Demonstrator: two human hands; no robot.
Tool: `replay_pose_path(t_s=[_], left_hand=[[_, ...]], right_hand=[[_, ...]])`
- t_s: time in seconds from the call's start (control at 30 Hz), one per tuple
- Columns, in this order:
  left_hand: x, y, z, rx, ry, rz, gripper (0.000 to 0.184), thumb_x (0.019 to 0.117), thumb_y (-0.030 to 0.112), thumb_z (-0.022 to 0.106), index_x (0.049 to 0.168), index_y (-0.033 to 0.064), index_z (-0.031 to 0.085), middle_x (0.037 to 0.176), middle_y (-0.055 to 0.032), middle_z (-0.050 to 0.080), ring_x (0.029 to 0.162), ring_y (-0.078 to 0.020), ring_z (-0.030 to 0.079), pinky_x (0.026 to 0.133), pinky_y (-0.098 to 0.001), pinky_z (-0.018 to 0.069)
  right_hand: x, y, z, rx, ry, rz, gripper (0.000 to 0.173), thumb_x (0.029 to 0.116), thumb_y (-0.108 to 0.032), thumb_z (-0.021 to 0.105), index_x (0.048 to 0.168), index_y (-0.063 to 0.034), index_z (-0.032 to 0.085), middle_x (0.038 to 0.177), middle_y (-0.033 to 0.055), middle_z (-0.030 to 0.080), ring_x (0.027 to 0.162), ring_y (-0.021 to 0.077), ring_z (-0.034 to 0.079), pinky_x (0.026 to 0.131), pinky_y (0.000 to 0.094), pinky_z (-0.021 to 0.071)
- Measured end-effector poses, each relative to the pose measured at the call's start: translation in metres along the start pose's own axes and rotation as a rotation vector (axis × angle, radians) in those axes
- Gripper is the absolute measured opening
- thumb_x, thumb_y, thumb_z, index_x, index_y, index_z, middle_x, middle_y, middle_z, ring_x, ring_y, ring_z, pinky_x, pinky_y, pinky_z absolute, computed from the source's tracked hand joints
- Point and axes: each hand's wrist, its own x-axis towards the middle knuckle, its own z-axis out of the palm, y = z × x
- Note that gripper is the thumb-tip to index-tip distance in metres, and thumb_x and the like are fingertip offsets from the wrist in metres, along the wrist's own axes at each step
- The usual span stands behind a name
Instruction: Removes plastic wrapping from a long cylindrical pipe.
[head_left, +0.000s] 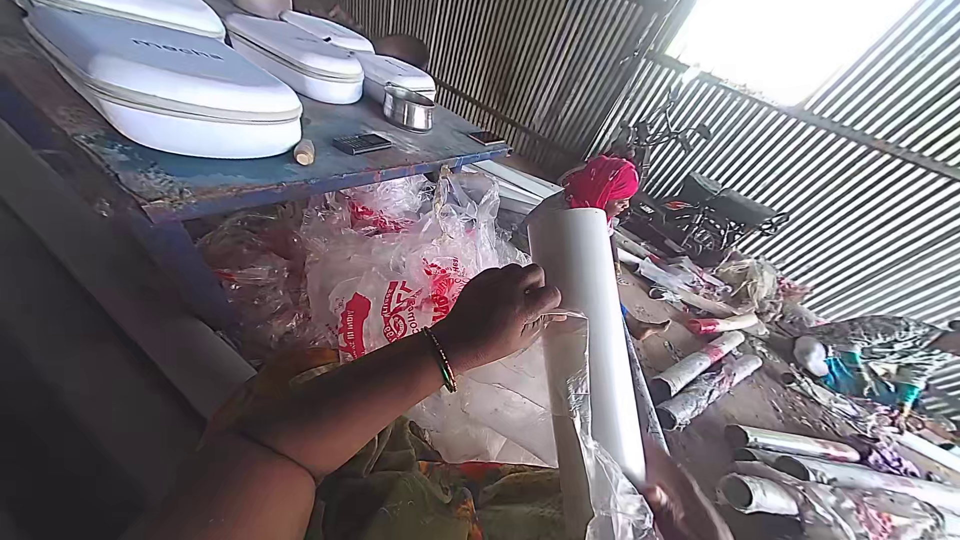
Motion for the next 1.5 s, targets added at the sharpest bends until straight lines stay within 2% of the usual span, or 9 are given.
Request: replay_pose_path(t_s=[0.13, 0.3, 0.4, 0.47, 0.6, 0.73, 1.07, 1.33, 1.5], left_hand=[[-0.001, 0.002, -0.003, -0.018, 0.009, 0.024, 0.014, 0.0899, 0.014, 0.067, 0.085, 0.0043, 0.074, 0.076, -0.0126, 0.063, 0.07, -0.0287, 0.066, 0.058, -0.04, 0.0514], [-0.001, 0.005, -0.007, -0.006, -0.041, 0.022, 0.014, 0.0923, 0.016, 0.067, 0.091, 0.0065, 0.077, 0.079, -0.0121, 0.065, 0.073, -0.029, 0.067, 0.06, -0.0406, 0.0527], [-0.001, 0.003, -0.01, 0.009, -0.056, 0.037, 0.015, 0.0922, 0.016, 0.067, 0.089, 0.0054, 0.077, 0.079, -0.0123, 0.066, 0.073, -0.0288, 0.068, 0.059, -0.0399, 0.0534], [-0.002, 0.001, -0.013, 0.013, -0.059, 0.046, 0.016, 0.0928, 0.017, 0.067, 0.088, 0.0061, 0.077, 0.079, -0.0114, 0.066, 0.072, -0.028, 0.068, 0.057, -0.0389, 0.0529], [-0.011, -0.004, -0.017, -0.004, -0.049, 0.082, 0.016, 0.093, 0.015, 0.066, 0.086, 0.0065, 0.077, 0.079, -0.0103, 0.068, 0.073, -0.0267, 0.069, 0.056, -0.0382, 0.0532], [-0.026, -0.009, -0.014, -0.013, 0.03, 0.173, 0.02, 0.0958, 0.016, 0.062, 0.09, 0.0097, 0.079, 0.086, -0.0076, 0.074, 0.085, -0.0223, 0.072, 0.069, -0.0332, 0.0563], [-0.105, -0.014, -0.03, -0.032, 0.065, 0.171, 0.025, 0.1081, 0.029, 0.051, 0.102, 0.0127, 0.07, 0.097, -0.0054, 0.077, 0.103, -0.018, 0.072, 0.091, -0.03, 0.0549], [-0.228, 0.021, -0.053, -0.212, -0.156, -0.08, 0.028, 0.1065, 0.036, 0.054, 0.096, 0.0148, 0.069, 0.093, -0.0007, 0.074, 0.104, -0.0123, 0.07, 0.093, -0.0246, 0.0543], [-0.229, 0.023, -0.062, -0.454, -0.248, -0.334, 0.038, 0.104, 0.047, 0.055, 0.103, 0.0128, 0.072, 0.107, -0.0029, 0.073, 0.111, -0.0084, 0.067, 0.098, -0.0245, 0.053]], right_hand=[[0.06, -0.056, -0.021, -0.338, 0.172, -0.242, 0.053, 0.1033, -0.033, 0.048, 0.139, 0.0047, 0.058, 0.136, 0.0277, 0.061, 0.126, 0.0408, 0.06, 0.1, 0.0563, 0.0482], [0.148, -0.151, -0.011, -0.441, 0.139, -0.558, 0.04, 0.1055, -0.019, 0.047, 0.14, -0.0026, 0.06, 0.145, 0.018, 0.057, 0.136, 0.0351, 0.053, 0.109, 0.0553, 0.0431], [0.199, -0.185, 0.009, -0.584, 0.034, -0.627, 0.043, 0.1065, -0.024, 0.05, 0.143, -0.0026, 0.057, 0.147, 0.0199, 0.056, 0.141, 0.0389, 0.047, 0.115, 0.0598, 0.0333], [0.221, -0.195, 0.021, -0.702, -0.034, -0.571, 0.045, 0.1053, -0.035, 0.054, 0.135, -0.0027, 0.063, 0.129, 0.0222, 0.066, 0.129, 0.0405, 0.057, 0.111, 0.0611, 0.0359], [0.228, -0.194, 0.038, -0.824, 0.004, -0.569, 0.043, 0.1003, -0.039, 0.061, 0.096, 0.003, 0.071, 0.092, 0.0243, 0.071, 0.094, 0.0431, 0.069, 0.085, 0.0606, 0.0472], [0.226, -0.178, 0.037, -0.727, 0.114, -0.652, 0.038, 0.099, -0.033, 0.062, 0.086, 0.0026, 0.068, 0.081, 0.0225, 0.069, 0.084, 0.0429, 0.07, 0.071, 0.0603, 0.0493], [0.228, -0.177, 0.02, -0.664, 0.045, -0.656, 0.044, 0.1009, -0.04, 0.055, 0.091, 0.0016, 0.067, 0.086, 0.0226, 0.068, 0.087, 0.044, 0.068, 0.068, 0.0613, 0.0467], [0.244, -0.154, -0.01, -0.725, 0.045, -0.454, 0.048, 0.0994, -0.044, 0.054, 0.087, 0.0016, 0.062, 0.085, 0.024, 0.065, 0.086, 0.0442, 0.065, 0.069, 0.063, 0.0424], [0.245, -0.154, -0.007, -0.668, 0.042, -0.399, 0.041, 0.0995, -0.041, 0.059, 0.093, -0.0004, 0.065, 0.091, 0.0193, 0.067, 0.089, 0.0378, 0.064, 0.076, 0.061, 0.0445]])
